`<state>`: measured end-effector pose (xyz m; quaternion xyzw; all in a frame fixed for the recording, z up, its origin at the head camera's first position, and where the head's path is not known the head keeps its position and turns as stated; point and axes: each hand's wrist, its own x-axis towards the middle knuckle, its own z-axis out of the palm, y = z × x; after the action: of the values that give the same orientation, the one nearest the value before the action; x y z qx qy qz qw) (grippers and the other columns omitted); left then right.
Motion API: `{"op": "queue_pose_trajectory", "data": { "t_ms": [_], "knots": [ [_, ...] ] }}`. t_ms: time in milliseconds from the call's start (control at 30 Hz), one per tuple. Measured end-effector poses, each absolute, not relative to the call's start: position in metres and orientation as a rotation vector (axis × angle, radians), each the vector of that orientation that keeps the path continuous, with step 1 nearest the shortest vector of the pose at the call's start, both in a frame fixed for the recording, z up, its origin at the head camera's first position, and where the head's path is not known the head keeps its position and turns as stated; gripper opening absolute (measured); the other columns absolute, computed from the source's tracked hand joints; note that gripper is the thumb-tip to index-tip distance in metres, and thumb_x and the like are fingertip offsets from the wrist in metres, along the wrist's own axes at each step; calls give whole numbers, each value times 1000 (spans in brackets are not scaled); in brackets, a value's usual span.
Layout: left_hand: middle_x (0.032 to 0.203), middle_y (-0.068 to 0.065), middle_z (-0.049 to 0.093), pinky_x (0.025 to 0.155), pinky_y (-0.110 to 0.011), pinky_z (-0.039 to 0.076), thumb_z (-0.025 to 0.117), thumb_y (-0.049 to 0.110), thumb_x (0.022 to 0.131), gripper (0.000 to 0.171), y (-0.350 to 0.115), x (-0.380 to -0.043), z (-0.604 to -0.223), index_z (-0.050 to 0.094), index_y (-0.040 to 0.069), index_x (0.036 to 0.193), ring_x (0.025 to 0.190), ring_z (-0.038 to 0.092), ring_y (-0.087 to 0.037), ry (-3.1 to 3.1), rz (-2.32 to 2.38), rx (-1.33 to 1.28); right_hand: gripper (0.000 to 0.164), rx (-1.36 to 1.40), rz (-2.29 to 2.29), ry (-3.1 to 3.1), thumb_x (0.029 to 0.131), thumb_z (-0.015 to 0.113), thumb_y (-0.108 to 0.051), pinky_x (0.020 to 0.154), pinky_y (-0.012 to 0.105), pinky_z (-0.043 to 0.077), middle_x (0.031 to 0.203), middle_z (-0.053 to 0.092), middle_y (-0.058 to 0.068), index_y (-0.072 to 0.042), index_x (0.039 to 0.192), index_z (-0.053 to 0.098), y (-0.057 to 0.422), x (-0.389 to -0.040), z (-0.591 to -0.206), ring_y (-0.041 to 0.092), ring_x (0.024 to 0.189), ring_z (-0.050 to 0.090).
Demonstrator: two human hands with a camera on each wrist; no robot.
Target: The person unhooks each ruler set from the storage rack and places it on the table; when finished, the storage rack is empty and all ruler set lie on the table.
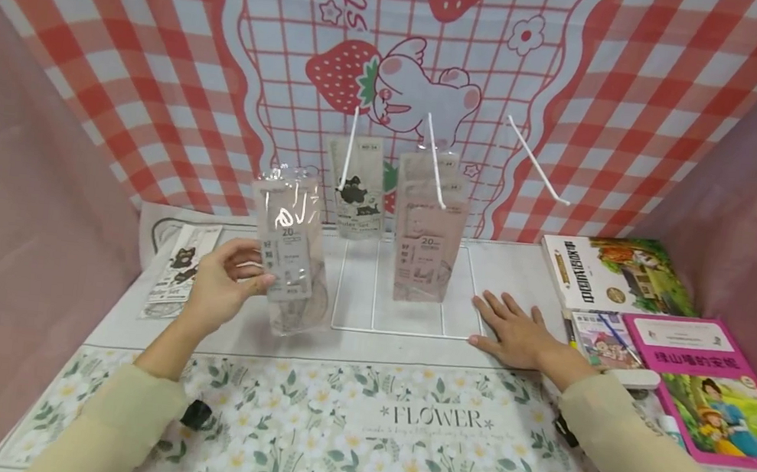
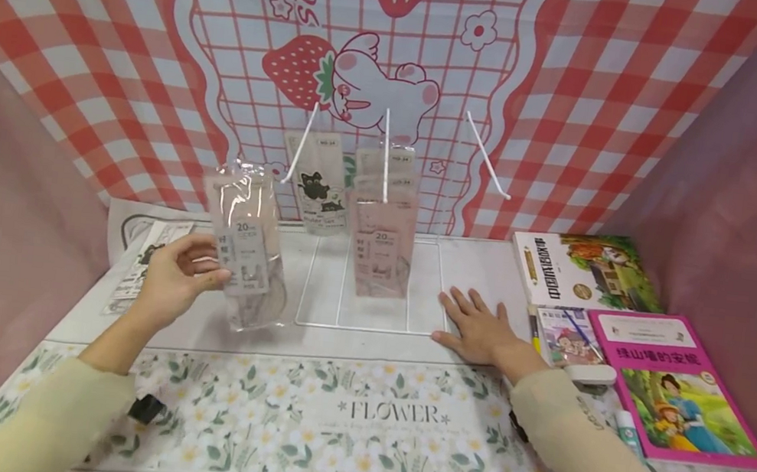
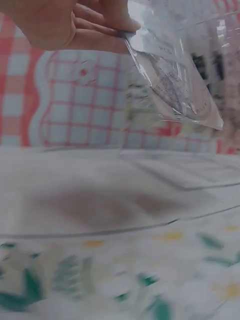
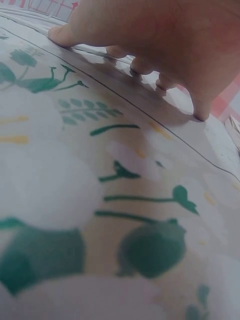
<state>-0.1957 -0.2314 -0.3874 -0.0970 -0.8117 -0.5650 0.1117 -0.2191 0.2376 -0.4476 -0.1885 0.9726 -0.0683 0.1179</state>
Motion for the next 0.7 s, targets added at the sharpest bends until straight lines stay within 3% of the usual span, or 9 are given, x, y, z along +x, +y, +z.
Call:
{"op": "queue_pose_trajectory", "data": {
  "t_ms": [100, 267, 367, 500, 700],
  "knots": [
    [101, 8, 60, 73, -21, 62, 72, -3, 81, 62, -251, -207, -399, 46, 0, 138, 83, 66, 7, -2459, -1706, -98, 79, -550, -207, 2844, 94, 44, -61, 113, 78, 10, 164, 16, 11, -20, 156, 18, 238, -219, -448, 42, 150, 13],
    [96, 10, 60, 72, -22, 62, 73, -1, 81, 72, -281, -231, -416, 39, 2, 145, 80, 65, 5, -2516, -1767, 110, 78, -554, -209, 2836, 94, 44, -62, 113, 78, 9, 164, 14, 10, -21, 156, 17, 239, -220, -448, 42, 150, 12],
    [108, -4, 64, 73, -22, 62, 72, 1, 83, 75, -295, -246, -424, 34, 3, 148, 77, 64, 6, -2579, -1776, 171, 79, -557, -208, 2834, 94, 44, -62, 113, 78, 9, 164, 15, 11, -21, 156, 17, 239, -218, -447, 42, 150, 13],
    [133, -24, 52, 78, -26, 62, 70, 9, 87, 74, -307, -262, -431, 32, 7, 150, 75, 64, 5, -2723, -1729, 263, 78, -547, -210, 2837, 94, 43, -62, 113, 78, 9, 164, 15, 10, -21, 156, 18, 238, -218, -447, 42, 150, 13],
    [131, -23, 53, 75, -23, 62, 67, 8, 88, 67, -313, -273, -435, 37, 7, 148, 73, 62, 1, -2833, -1617, 406, 79, -548, -207, 2837, 94, 41, -64, 113, 78, 10, 164, 14, 10, -21, 156, 17, 239, -218, -447, 42, 150, 13]
  ]
}}
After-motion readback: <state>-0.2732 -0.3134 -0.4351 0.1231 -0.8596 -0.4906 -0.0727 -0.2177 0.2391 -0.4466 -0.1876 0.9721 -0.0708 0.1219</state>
